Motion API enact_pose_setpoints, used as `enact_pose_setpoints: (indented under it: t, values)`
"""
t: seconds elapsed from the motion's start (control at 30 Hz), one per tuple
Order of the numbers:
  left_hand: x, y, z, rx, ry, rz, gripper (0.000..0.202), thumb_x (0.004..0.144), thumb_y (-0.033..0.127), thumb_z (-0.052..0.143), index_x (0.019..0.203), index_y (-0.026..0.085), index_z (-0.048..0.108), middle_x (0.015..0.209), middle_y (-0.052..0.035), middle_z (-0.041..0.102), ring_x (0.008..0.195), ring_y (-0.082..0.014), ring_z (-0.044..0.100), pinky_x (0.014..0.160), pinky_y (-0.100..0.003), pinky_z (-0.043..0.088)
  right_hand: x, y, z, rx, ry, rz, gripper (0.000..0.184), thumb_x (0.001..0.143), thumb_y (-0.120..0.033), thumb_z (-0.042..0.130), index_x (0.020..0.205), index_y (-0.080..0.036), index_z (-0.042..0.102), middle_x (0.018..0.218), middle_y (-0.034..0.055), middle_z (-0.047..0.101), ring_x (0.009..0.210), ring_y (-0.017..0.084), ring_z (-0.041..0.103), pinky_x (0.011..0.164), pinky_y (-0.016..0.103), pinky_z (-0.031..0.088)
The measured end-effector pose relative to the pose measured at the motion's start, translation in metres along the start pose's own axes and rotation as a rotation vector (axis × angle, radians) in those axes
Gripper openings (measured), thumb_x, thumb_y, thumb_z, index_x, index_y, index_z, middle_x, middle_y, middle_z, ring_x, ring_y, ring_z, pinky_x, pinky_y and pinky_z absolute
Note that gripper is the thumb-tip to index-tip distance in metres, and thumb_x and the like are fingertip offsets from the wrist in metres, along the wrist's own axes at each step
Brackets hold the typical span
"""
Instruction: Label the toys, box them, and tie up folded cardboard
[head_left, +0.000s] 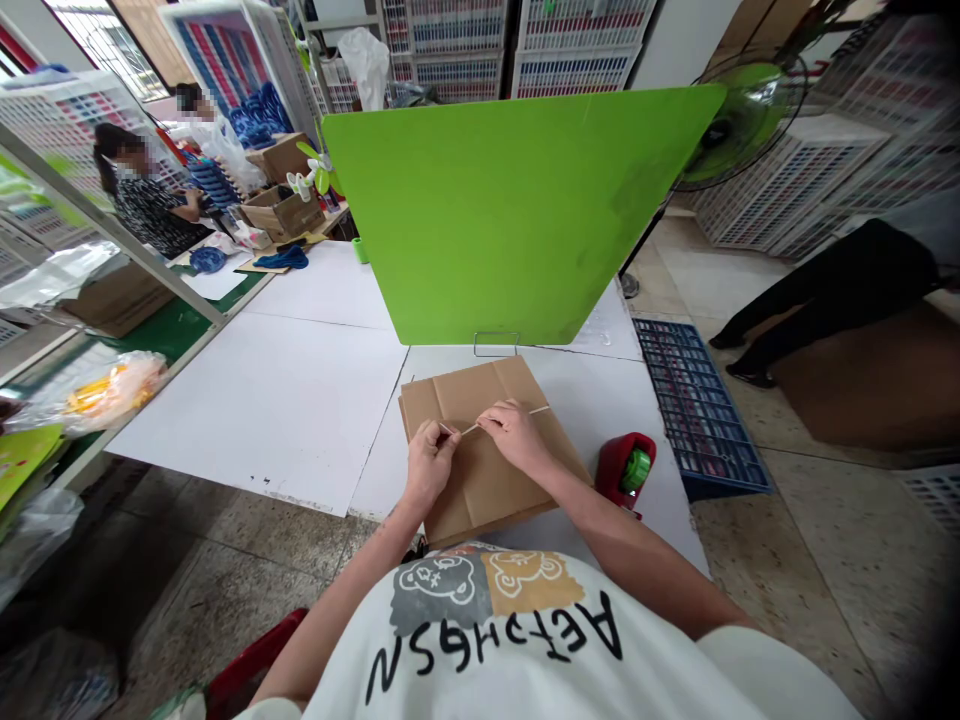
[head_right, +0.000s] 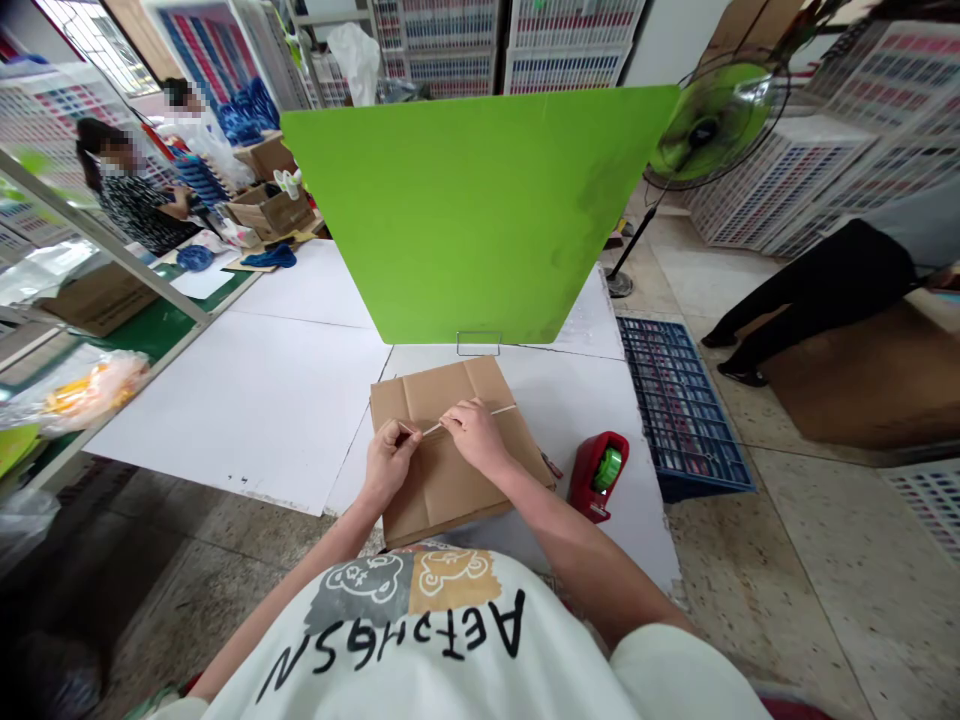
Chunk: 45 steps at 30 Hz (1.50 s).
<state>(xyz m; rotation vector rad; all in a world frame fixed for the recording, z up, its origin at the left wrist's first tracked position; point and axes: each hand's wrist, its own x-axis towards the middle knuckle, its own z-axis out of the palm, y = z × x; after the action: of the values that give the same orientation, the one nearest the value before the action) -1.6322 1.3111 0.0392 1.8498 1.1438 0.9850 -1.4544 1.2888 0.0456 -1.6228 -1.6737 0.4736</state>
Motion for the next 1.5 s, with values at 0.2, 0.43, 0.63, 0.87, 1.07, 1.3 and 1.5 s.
enact_pose_setpoints:
  t: [0.2,0.43,0.63,0.87,1.07,1.3,1.5]
  values:
    - [-0.003,0.007,-0.003,0.478,-0.213,0.397,0.017,0.091,0.013,0.046,0.085,0.019,0.061,0.083,-0.0043,0.061,0.081,-0.0193,0.05,0.076,-0.033,0.042,0.018,-0.005,-0.009,-0.036,-0.219,0.108,0.022,0.084,-0.013,0.058,0.063,-0.018,0.061,0.068,0.0017,0.063,0.078,0.017,0.048,0.074,0.028,0.035]
    - [0.007,0.007,0.005,0.671,-0.345,0.46,0.018,0.092,0.016,0.046,0.088,0.018,0.064,0.094,-0.0051,0.058,0.086,-0.0176,0.05,0.077,-0.029,0.046,0.015,0.001,-0.009,0.037,-0.238,0.059,0.02,0.084,-0.011,0.056,0.066,-0.018,0.062,0.071,0.0016,0.064,0.08,0.017,0.049,0.075,0.028,0.036]
    - [0.019,0.015,0.004,0.612,-0.432,0.443,0.018,0.092,0.017,0.048,0.085,0.017,0.065,0.089,-0.0046,0.055,0.085,-0.0171,0.051,0.077,-0.029,0.047,0.009,0.006,-0.004,0.046,-0.159,0.002,0.021,0.084,-0.008,0.058,0.065,-0.018,0.06,0.069,0.0007,0.062,0.077,0.016,0.048,0.073,0.027,0.035]
    - [0.015,0.02,0.009,0.443,-0.338,0.335,0.012,0.088,0.019,0.054,0.084,0.019,0.065,0.086,-0.0043,0.058,0.085,-0.0172,0.055,0.08,-0.03,0.046,0.006,0.007,-0.003,0.048,-0.117,-0.019,0.021,0.083,-0.008,0.058,0.065,-0.017,0.06,0.07,0.0003,0.063,0.075,0.015,0.049,0.074,0.028,0.035]
    - [0.014,0.015,0.025,0.413,-0.134,0.03,0.009,0.079,0.012,0.054,0.079,0.02,0.049,0.07,0.0019,0.052,0.069,-0.0156,0.053,0.064,-0.026,0.041,0.002,0.008,-0.004,0.073,-0.094,-0.057,0.02,0.083,-0.009,0.058,0.066,-0.018,0.06,0.067,-0.0006,0.06,0.073,0.015,0.048,0.073,0.028,0.036]
    - [0.02,0.021,0.022,0.594,-0.233,0.169,0.037,0.083,0.008,0.047,0.117,0.021,0.053,0.094,-0.0055,0.06,0.082,-0.0184,0.06,0.072,-0.028,0.045,-0.01,0.003,-0.005,0.133,0.042,-0.123,0.02,0.086,-0.014,0.06,0.067,-0.019,0.058,0.07,0.0004,0.059,0.078,0.016,0.048,0.076,0.03,0.037]
    - [0.02,0.018,0.018,0.609,-0.334,0.201,0.03,0.087,0.01,0.043,0.107,0.019,0.063,0.091,-0.0075,0.068,0.085,-0.0208,0.062,0.076,-0.03,0.045,-0.014,0.003,-0.006,0.156,0.054,-0.172,0.019,0.089,-0.019,0.057,0.071,-0.02,0.061,0.074,0.0015,0.061,0.079,0.017,0.049,0.078,0.032,0.038]
